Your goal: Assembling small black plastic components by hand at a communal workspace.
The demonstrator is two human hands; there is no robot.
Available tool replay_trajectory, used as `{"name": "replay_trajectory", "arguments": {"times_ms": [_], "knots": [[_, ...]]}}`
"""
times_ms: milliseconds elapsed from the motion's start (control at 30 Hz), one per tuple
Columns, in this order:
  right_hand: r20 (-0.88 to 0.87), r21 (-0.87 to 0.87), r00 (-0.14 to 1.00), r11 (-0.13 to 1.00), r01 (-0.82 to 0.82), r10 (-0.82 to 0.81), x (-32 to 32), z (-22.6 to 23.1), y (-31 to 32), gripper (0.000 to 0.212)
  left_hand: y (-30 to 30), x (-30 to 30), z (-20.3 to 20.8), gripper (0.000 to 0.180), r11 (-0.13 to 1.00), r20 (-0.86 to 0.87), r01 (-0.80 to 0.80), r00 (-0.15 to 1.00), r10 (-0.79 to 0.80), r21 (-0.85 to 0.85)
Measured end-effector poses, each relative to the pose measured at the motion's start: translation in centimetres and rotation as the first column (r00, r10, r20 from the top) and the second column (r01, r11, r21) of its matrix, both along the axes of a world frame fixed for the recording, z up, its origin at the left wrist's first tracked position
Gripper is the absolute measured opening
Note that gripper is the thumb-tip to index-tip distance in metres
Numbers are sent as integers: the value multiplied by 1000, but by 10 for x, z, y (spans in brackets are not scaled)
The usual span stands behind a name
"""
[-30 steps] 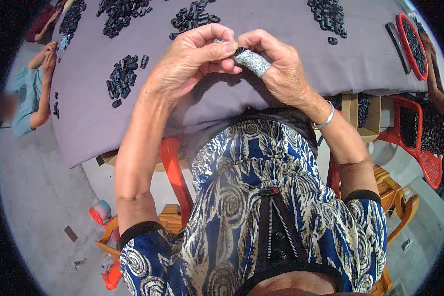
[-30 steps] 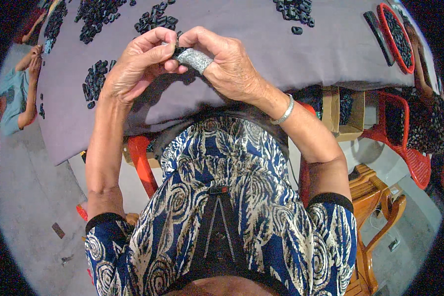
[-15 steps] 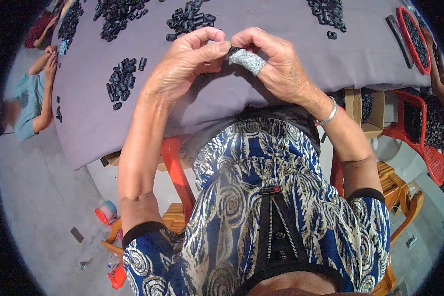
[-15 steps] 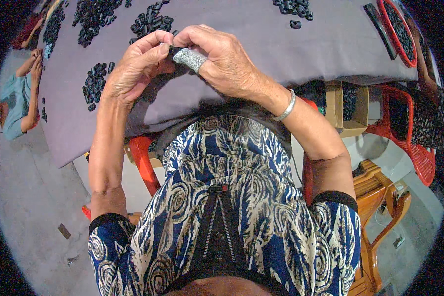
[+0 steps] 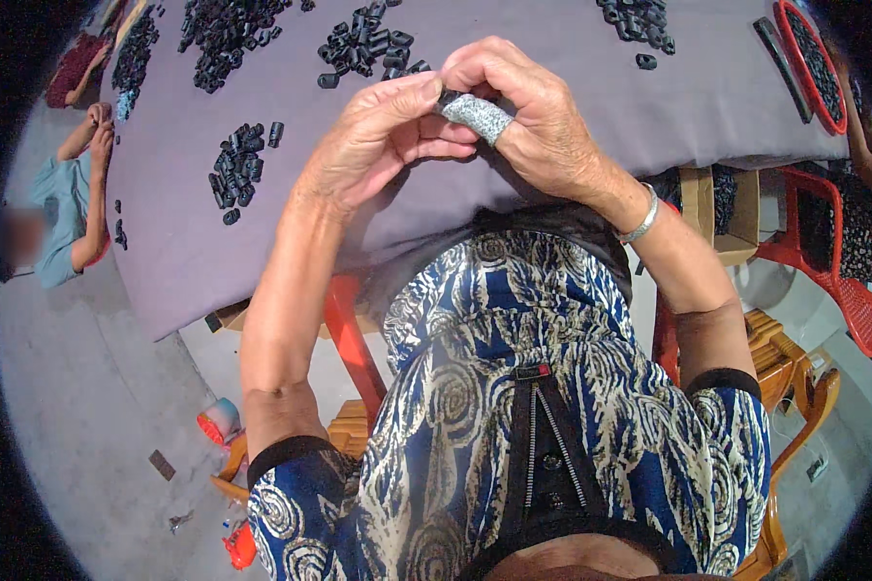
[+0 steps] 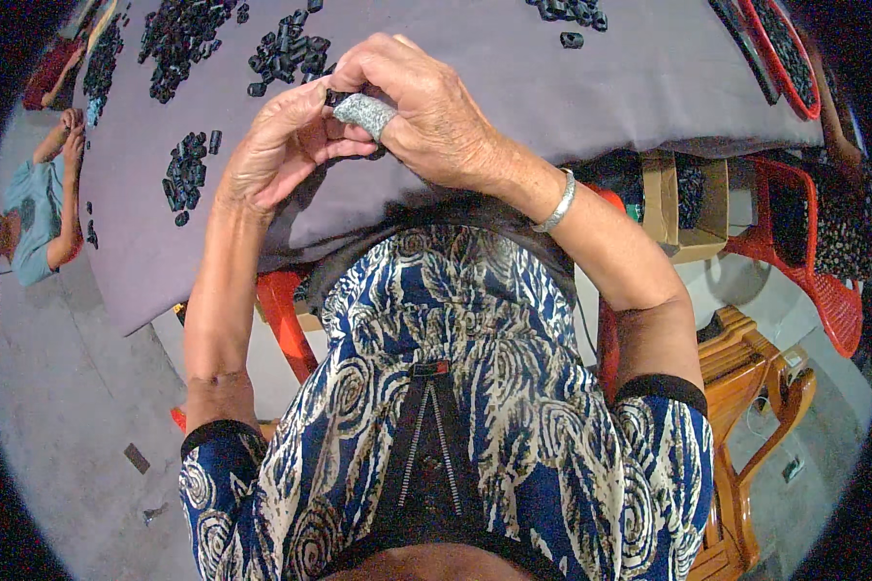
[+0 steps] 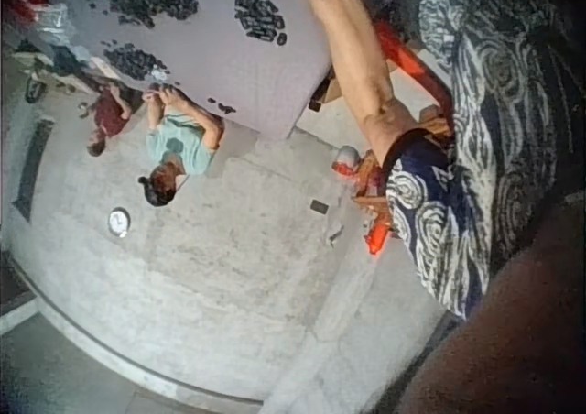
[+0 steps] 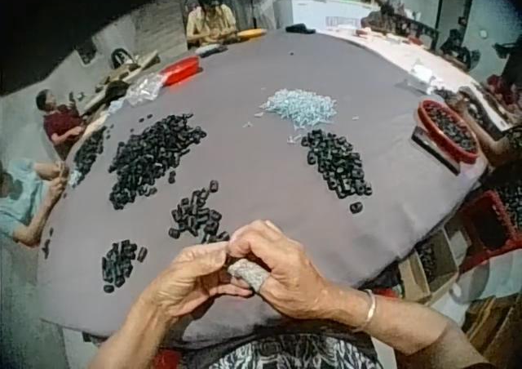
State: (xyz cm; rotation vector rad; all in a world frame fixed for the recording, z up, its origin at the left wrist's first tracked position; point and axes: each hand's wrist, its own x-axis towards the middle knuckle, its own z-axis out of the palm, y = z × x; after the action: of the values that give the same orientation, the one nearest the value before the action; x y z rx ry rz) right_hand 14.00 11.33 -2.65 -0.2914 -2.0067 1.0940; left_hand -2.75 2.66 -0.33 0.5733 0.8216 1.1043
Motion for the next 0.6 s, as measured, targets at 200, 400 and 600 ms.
{"name": "replay_trajectory", "arguments": {"times_ms": [200,400,600], "knots": [[-5,64,1000,998,29,-29,0,1,1,18,-2,9,-4,35,993,41,-112,993,111,31],[13,2,999,999,-39,39,0,-2,7,17,-3,11,-16,34,979,34,-162,987,159,127],[78,32,993,995,-95,92,2,-6,20,20,0,9,-17,31,981,-23,-176,984,178,82]]}}
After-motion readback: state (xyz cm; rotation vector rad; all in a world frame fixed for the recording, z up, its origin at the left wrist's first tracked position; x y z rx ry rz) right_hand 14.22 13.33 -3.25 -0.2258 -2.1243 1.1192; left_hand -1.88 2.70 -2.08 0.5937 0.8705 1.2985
